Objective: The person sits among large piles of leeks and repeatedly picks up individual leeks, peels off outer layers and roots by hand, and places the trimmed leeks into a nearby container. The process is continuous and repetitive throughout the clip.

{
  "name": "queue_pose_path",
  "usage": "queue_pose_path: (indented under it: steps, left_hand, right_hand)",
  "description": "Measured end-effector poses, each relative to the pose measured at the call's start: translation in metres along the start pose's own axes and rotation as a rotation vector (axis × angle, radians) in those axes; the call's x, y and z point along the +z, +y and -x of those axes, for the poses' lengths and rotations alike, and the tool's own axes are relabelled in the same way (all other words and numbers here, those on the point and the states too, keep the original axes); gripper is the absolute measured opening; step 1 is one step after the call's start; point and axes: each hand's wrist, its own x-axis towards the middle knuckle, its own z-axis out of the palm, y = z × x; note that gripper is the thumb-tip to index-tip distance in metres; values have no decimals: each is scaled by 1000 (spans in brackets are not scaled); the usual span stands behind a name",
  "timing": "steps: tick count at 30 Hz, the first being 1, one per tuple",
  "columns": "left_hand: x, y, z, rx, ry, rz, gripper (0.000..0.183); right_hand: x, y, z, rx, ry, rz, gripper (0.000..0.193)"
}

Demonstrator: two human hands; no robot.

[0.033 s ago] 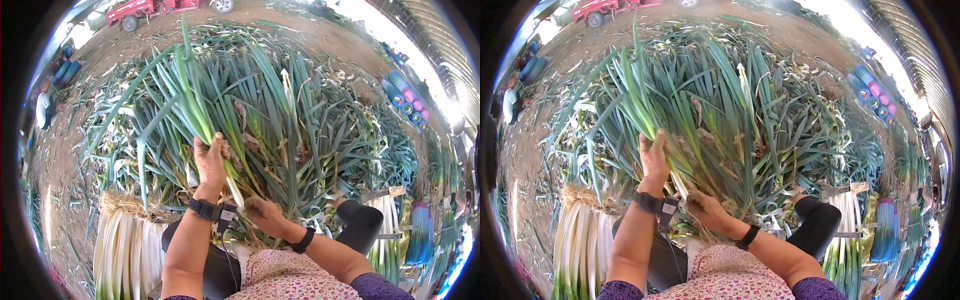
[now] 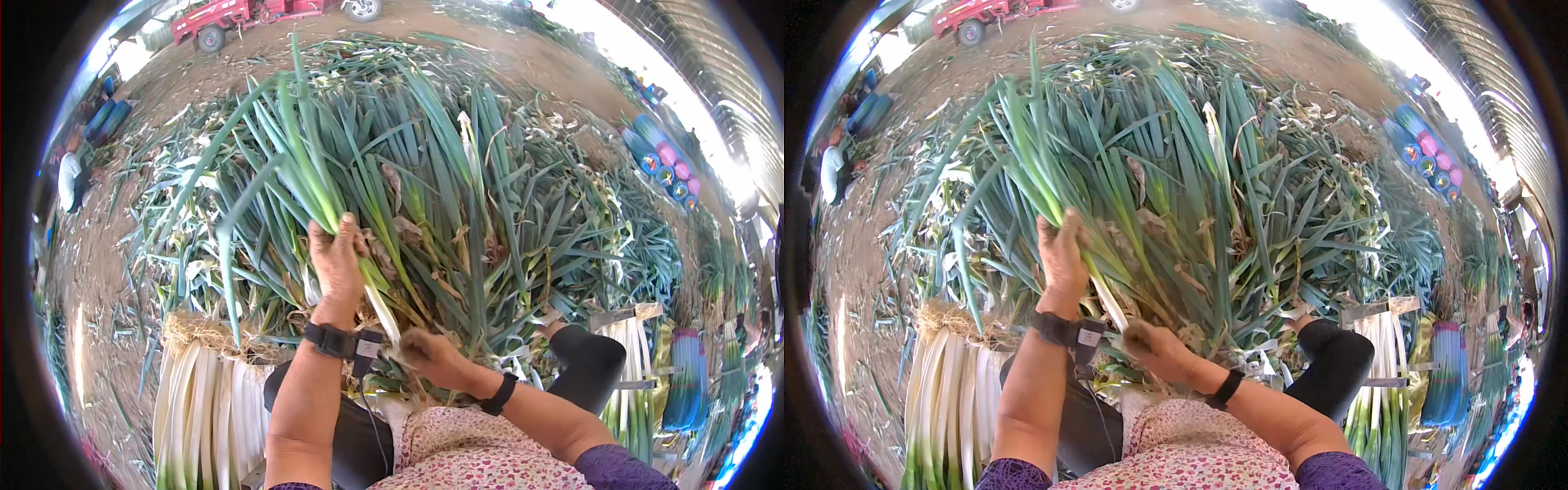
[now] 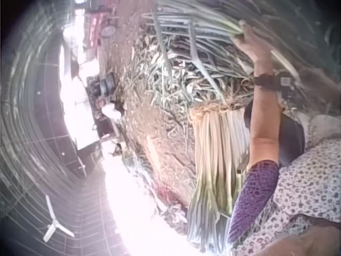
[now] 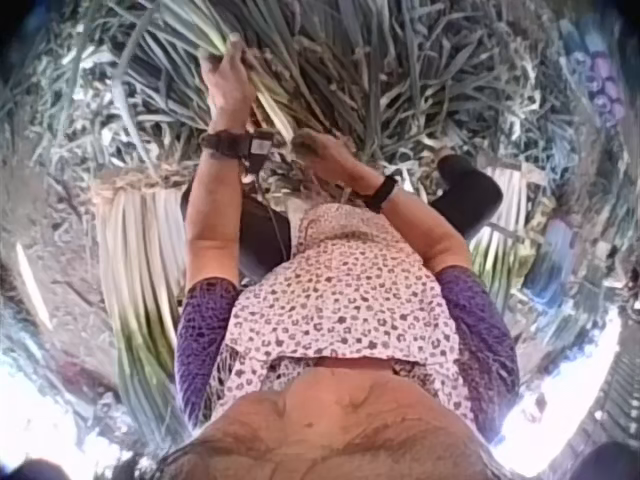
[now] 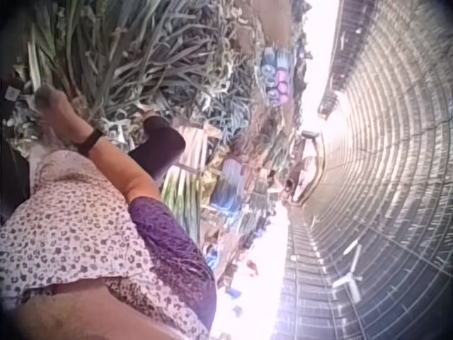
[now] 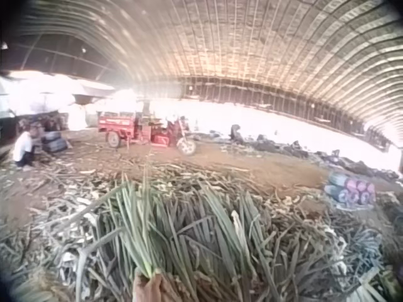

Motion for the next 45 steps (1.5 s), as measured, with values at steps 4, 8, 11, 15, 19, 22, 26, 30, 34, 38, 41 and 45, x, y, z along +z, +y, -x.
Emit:
queue_pose_path:
  steps: [4, 8, 11, 15, 19, 22, 26, 30, 34, 38, 41, 45]
  left_hand:
    - [-10, 25, -20, 57, 115, 27, 14]
    - [-19, 40, -34, 122, 238, 5, 18]
    - [-35, 46, -31, 132, 288, -12, 19]
    - [-13, 24, -20, 59, 264, -92, 25]
    - [0, 18, -3, -55, 49, 66, 26]
    - [5, 14, 16, -323, -114, 240, 39]
    - [4, 2, 16, -310, -161, 279, 35]
    - [2, -6, 18, -318, -84, 235, 26]
    - [2, -13, 20, -271, -89, 140, 29]
    - [4, -11, 20, -329, -162, 144, 38]
    - [0, -7, 17, -378, -285, 211, 42]
    - [0, -2, 9, -406, -392, 318, 46]
  right_hand:
    - [-10, 80, 70, 285, -377, 522, 28]
    - [-51, 157, 136, 507, -539, 812, 39]
    - [-54, 79, 81, 475, 39, 579, 47]
    - [-16, 33, 4, 96, 380, 112, 40]
    - [6, 16, -18, 96, 422, 169, 26]
    - [0, 1, -20, 119, 317, -252, 26]
    - [-3, -2, -30, -12, 442, -109, 27]
    - [-10, -11, -41, -84, 528, 367, 25]
    - [-23, -10, -41, -68, 380, 432, 23]
    - [-25, 0, -38, -7, 365, 294, 22]
    - [-23, -1, -39, 124, 395, 116, 23]
    - [-26, 33, -37, 327, 388, -146, 27]
